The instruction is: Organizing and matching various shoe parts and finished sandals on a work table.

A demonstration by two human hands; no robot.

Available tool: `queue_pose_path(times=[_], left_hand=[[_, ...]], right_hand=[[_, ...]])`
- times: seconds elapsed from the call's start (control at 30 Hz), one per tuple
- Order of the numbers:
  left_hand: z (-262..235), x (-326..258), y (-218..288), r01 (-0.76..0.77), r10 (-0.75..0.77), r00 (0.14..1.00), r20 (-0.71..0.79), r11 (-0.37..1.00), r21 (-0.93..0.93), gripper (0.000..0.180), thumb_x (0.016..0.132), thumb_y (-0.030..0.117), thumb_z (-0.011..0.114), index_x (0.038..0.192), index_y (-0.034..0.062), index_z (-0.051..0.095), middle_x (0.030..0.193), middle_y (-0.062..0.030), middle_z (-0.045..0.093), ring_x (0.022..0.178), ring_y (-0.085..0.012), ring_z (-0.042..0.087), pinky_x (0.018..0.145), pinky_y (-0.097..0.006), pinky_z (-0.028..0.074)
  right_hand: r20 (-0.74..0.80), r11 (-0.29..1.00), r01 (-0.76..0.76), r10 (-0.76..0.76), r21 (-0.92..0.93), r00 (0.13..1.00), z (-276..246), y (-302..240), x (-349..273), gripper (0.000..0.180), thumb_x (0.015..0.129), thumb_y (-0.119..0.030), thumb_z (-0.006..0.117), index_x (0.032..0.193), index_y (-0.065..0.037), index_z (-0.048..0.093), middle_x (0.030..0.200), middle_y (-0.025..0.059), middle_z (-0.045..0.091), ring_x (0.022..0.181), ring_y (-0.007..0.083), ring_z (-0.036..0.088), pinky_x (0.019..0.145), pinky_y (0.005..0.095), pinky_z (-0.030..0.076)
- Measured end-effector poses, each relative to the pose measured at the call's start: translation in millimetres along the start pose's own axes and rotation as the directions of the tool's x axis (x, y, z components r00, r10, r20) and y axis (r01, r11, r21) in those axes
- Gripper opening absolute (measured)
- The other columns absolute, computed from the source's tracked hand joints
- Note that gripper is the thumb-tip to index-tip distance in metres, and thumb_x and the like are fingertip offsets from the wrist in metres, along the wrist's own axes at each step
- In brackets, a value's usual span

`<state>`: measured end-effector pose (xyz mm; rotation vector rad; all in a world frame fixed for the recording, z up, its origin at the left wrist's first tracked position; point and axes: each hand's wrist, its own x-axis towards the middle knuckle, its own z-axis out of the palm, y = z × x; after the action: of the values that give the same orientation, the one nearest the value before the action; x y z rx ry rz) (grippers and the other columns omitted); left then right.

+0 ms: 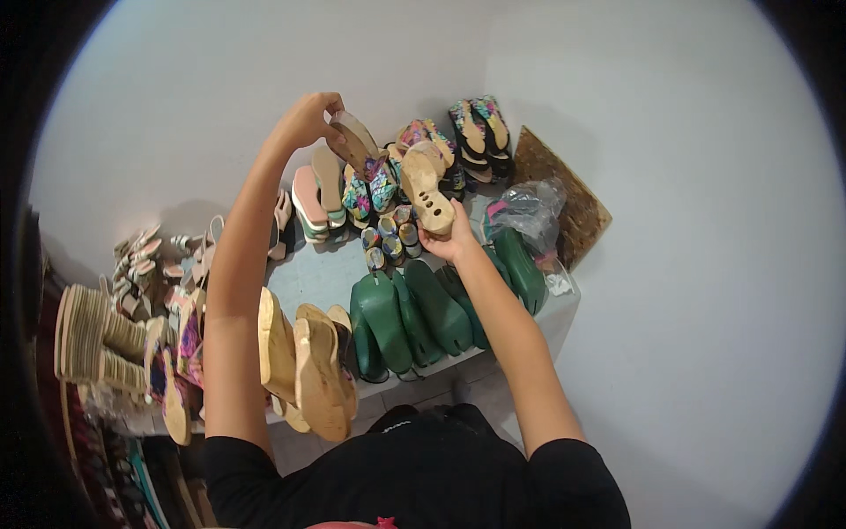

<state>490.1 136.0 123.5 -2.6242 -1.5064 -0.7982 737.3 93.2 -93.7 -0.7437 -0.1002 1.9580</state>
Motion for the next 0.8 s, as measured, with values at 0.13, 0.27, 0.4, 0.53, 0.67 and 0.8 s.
queue_pose_path(times=[0.13,0.27,0.4,0.53,0.67,0.8], left_hand=[[13.4,-3.7,12.7,0.176,-0.175,0.984,-0.022,0.962,0.209,0.040,0.050,0.009,0.074,0.086,0.0059,0.057,0.083,-0.0084,0.062,0.082,-0.0271,0.057,0.066,-0.035,0.045],[24.6,1.3,-1.7,0.244,-0.216,0.966,-0.143,0.943,0.224,0.036,0.056,0.008,0.071,0.086,0.0021,0.052,0.082,-0.0147,0.061,0.073,-0.0282,0.059,0.060,-0.034,0.046],[56.0,7.3,-11.0,0.342,-0.390,0.905,-0.170,0.905,-0.254,0.034,0.065,0.001,0.066,0.087,-0.0005,0.041,0.073,-0.0154,0.055,0.060,-0.0204,0.060,0.045,-0.029,0.047],[82.9,-6.5,-23.2,0.304,-0.455,0.840,-0.294,0.846,-0.438,0.034,0.065,0.002,0.068,0.085,0.0000,0.040,0.076,-0.0103,0.054,0.061,-0.0143,0.056,0.048,-0.025,0.048],[91.6,-8.3,-17.2,0.318,-0.556,0.767,-0.319,0.762,-0.564,0.037,0.059,0.014,0.075,0.079,0.0001,0.047,0.069,-0.0072,0.057,0.063,-0.0122,0.056,0.050,-0.023,0.046],[102.5,-13.9,-25.4,0.359,-0.594,0.732,-0.333,0.752,-0.554,0.037,0.059,0.020,0.076,0.075,0.0013,0.048,0.066,-0.0058,0.056,0.062,-0.0104,0.055,0.053,-0.024,0.044]], right_hand=[[0.115,0.993,-0.121,0.120,-0.002,0.986,4.8,-3.2,46.5,0.060,0.076,-0.057,0.044,0.102,-0.003,0.052,0.087,0.0123,0.055,0.073,0.0238,0.055,0.059,0.0327,0.048],[0.068,0.968,-0.248,0.250,-0.031,0.966,36.7,-2.4,83.1,0.061,0.076,-0.058,0.041,0.101,-0.003,0.052,0.084,0.0117,0.056,0.071,0.0231,0.055,0.058,0.0326,0.048],[0.181,0.958,-0.276,0.260,0.071,0.948,48.7,-14.4,134.8,0.053,0.076,-0.052,0.042,0.098,-0.005,0.052,0.086,0.0099,0.055,0.071,0.0217,0.056,0.058,0.0313,0.049],[0.230,0.957,-0.276,0.251,0.088,0.940,70.2,-28.0,177.5,0.055,0.075,-0.057,0.039,0.092,-0.006,0.053,0.077,0.0082,0.055,0.064,0.0214,0.054,0.054,0.0310,0.049],[0.267,0.957,-0.264,0.225,0.119,0.937,68.9,-41.4,216.3,0.066,0.071,-0.065,0.040,0.100,-0.005,0.047,0.088,0.0139,0.050,0.072,0.0262,0.053,0.060,0.0362,0.047],[0.055,0.941,-0.328,0.325,0.078,0.944,61.5,-25.2,216.6,0.075,0.068,-0.066,0.045,0.110,-0.004,0.036,0.094,0.0180,0.044,0.076,0.0290,0.051,0.069,0.0418,0.044]])
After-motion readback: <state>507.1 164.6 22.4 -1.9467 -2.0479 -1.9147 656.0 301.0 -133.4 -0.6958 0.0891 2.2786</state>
